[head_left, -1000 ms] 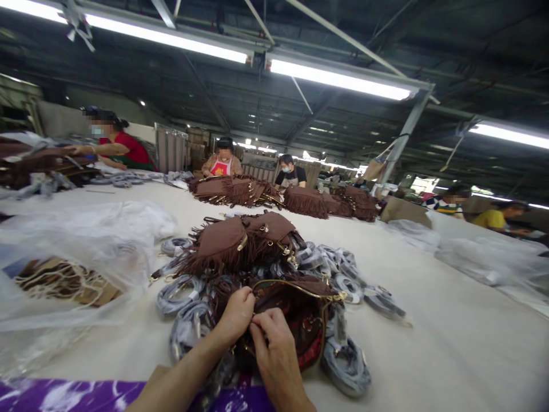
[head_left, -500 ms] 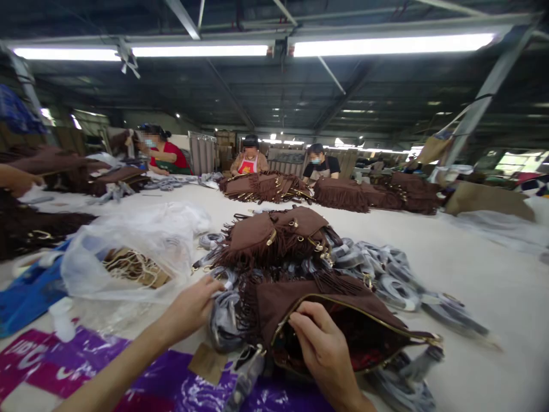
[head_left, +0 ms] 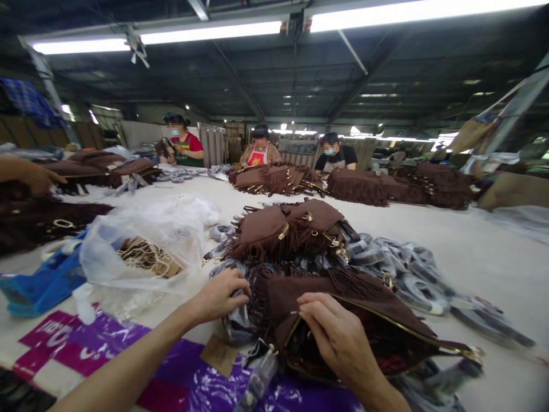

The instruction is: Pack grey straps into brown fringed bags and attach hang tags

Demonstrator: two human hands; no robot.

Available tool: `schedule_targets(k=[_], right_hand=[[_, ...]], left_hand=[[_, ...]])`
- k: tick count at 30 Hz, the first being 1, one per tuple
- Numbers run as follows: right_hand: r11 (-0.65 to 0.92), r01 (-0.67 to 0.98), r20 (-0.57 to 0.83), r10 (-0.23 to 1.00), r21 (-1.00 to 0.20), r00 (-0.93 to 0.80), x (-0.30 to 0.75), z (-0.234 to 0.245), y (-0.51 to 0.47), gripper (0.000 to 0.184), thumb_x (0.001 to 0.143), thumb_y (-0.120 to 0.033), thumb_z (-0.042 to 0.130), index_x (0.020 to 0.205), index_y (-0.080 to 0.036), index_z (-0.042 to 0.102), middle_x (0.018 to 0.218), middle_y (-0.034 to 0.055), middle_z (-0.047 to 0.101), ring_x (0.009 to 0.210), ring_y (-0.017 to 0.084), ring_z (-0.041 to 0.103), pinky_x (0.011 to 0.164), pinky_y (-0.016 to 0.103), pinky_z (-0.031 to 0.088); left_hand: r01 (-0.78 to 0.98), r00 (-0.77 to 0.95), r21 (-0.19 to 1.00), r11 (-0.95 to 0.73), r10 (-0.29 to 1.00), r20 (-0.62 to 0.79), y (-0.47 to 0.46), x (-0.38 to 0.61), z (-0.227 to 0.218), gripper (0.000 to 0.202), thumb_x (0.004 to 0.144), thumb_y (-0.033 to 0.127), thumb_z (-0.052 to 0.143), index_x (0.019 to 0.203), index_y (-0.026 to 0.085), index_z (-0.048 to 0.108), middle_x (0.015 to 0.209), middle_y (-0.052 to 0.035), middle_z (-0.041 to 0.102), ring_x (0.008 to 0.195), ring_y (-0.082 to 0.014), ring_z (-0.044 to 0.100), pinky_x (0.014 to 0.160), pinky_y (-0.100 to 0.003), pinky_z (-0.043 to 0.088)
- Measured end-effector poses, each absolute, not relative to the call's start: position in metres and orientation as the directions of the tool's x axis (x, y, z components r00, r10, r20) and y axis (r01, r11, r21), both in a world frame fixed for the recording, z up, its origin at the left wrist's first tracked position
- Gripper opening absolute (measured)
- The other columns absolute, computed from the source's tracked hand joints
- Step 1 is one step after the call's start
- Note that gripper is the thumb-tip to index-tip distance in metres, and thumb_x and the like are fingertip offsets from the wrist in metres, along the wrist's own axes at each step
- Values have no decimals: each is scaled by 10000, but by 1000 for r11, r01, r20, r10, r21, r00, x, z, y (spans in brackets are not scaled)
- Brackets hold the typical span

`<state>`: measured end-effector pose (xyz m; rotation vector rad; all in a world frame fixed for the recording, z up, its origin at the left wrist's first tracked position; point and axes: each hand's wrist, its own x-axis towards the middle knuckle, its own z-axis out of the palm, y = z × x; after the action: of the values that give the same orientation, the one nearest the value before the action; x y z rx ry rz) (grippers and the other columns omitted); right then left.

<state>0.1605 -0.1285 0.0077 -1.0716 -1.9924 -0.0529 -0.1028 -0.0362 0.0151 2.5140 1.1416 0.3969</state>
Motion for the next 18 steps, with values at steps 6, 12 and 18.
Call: schedule_targets(k=[6, 12, 18], right_hand=[[533, 739, 619, 759, -413, -202, 172, -21, -118, 231, 984, -255, 416, 831, -234, 589, 857, 33, 677, 790, 168, 657, 728, 253, 522], [528, 745, 604, 768, -408, -214, 174, -30, -116, 237, 993, -287, 418, 835, -242, 588, 863, 23, 669, 780, 158, 660, 728, 231, 517], [584, 741, 627, 724, -332, -289, 178, -42, -105, 187, 970, -253, 461, 810, -264, 557, 781, -13, 655, 714, 139, 666, 654, 186, 508]], left_hand=[[619, 770, 222, -754, 637, 18, -42, -106, 19, 368, 749, -22, 527, 893, 256, 722, 1220, -54, 573, 1114, -259, 515, 958, -385, 372], [655, 733, 229, -720, 679, 37, -35, -123, 16, 213, 840, 90, 538, 801, 214, 706, 1153, -71, 620, 1078, -246, 553, 918, -339, 435], [656, 442, 520, -547, 837, 323, -28, -154, 37, 276, 902, 240, 403, 770, 189, 640, 1227, -104, 612, 1110, -232, 573, 987, -339, 444]])
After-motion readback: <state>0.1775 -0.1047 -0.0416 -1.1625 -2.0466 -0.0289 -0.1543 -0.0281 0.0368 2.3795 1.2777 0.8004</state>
